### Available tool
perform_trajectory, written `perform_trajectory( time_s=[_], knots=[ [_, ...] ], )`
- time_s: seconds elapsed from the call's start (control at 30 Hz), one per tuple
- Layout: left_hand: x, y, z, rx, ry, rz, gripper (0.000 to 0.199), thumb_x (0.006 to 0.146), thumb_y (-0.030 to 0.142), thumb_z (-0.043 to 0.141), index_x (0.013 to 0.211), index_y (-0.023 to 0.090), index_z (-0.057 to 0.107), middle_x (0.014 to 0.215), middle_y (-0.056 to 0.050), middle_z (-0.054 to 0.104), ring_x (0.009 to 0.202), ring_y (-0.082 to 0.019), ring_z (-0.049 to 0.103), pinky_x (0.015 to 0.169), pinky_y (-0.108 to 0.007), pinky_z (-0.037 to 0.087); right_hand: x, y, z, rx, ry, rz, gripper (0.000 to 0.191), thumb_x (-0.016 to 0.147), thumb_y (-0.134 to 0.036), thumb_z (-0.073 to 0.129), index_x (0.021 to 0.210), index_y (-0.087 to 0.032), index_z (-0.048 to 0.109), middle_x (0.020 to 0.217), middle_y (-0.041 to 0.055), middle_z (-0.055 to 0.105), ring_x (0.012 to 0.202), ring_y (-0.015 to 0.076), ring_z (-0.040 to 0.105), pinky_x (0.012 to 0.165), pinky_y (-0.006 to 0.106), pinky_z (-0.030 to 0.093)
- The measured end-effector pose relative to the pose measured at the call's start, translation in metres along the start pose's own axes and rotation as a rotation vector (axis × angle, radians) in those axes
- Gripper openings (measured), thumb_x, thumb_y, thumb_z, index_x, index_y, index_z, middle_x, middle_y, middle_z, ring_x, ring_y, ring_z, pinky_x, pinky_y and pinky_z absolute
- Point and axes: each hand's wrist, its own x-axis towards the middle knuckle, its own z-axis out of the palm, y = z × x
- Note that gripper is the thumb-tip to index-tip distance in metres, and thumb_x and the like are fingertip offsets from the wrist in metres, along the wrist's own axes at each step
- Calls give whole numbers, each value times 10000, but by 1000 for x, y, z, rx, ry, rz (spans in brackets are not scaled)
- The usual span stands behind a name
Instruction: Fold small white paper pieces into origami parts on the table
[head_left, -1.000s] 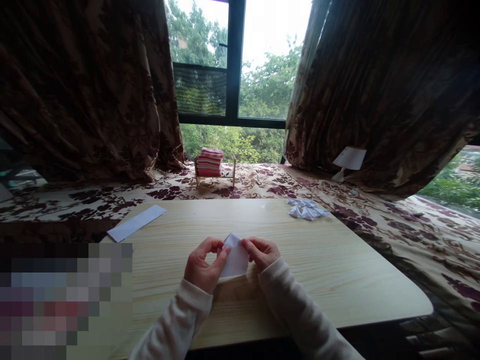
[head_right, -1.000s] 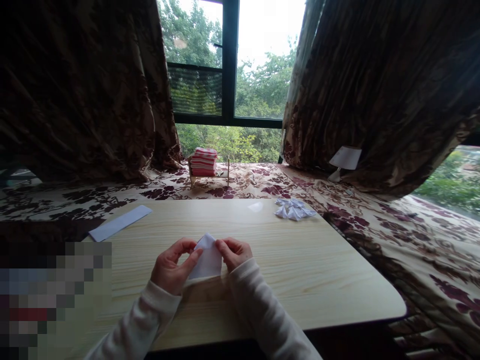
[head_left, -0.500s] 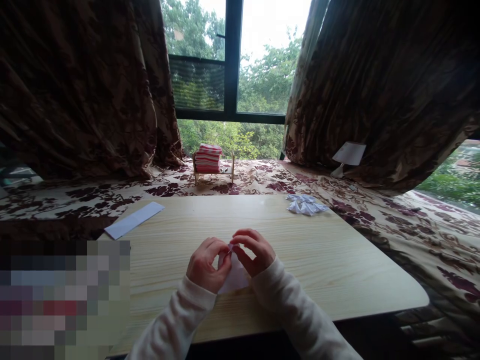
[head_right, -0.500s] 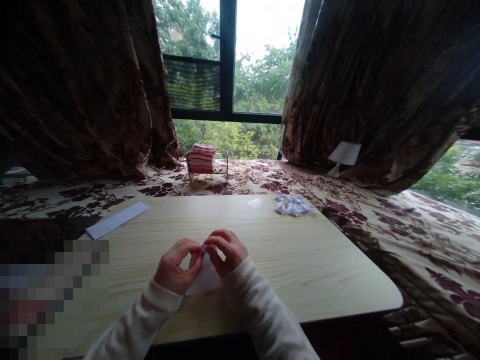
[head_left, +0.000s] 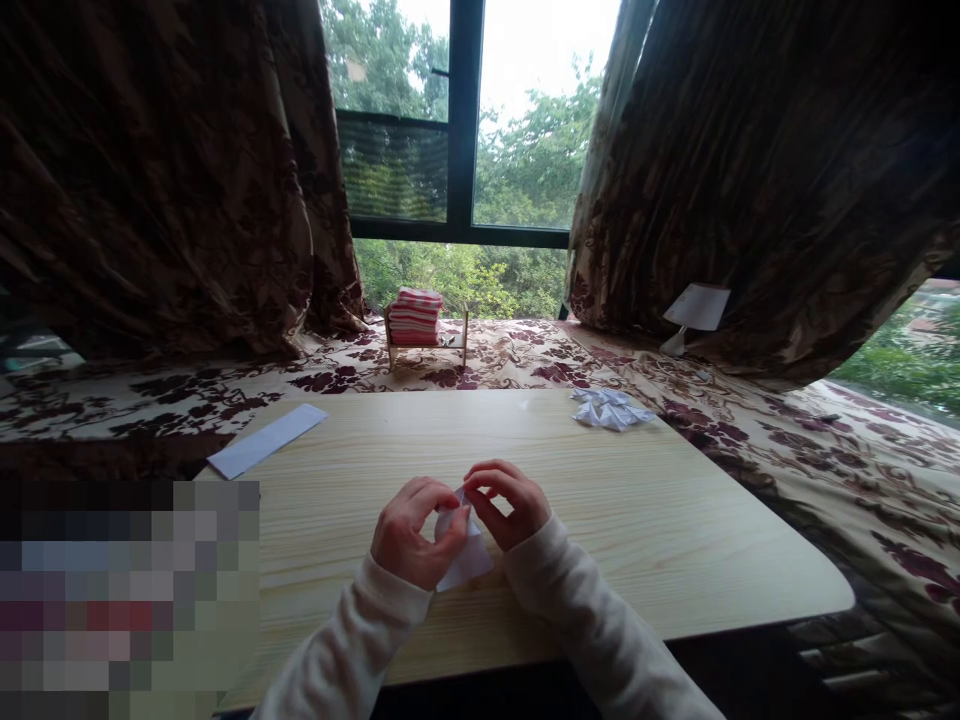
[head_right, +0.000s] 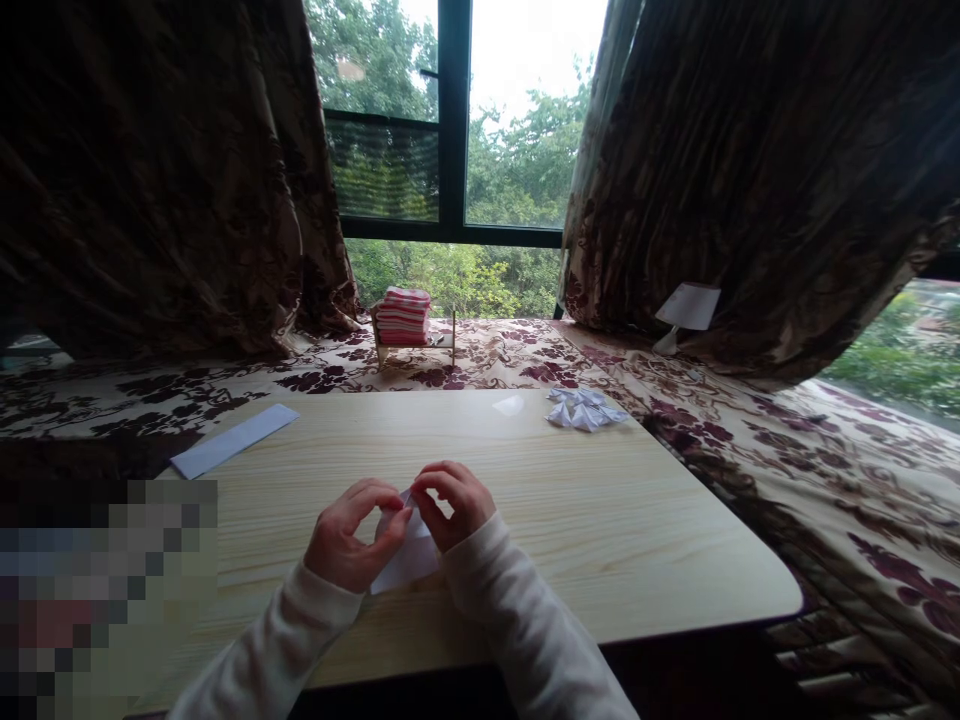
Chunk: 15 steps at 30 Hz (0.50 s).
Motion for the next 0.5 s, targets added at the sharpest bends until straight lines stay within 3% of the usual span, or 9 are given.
perform_trajectory(
  time_s=[0.5],
  knots=[
    [-1, 1, 0, 100, 89, 36, 111, 702, 82, 545, 659, 184, 531, 581, 34, 514, 551, -92, 487, 565, -215, 418, 0, -1, 2, 28, 51, 10, 82, 740, -115, 544, 771, -175, 590, 801, 55, 618, 717, 142, 569, 532, 229, 476]
  ],
)
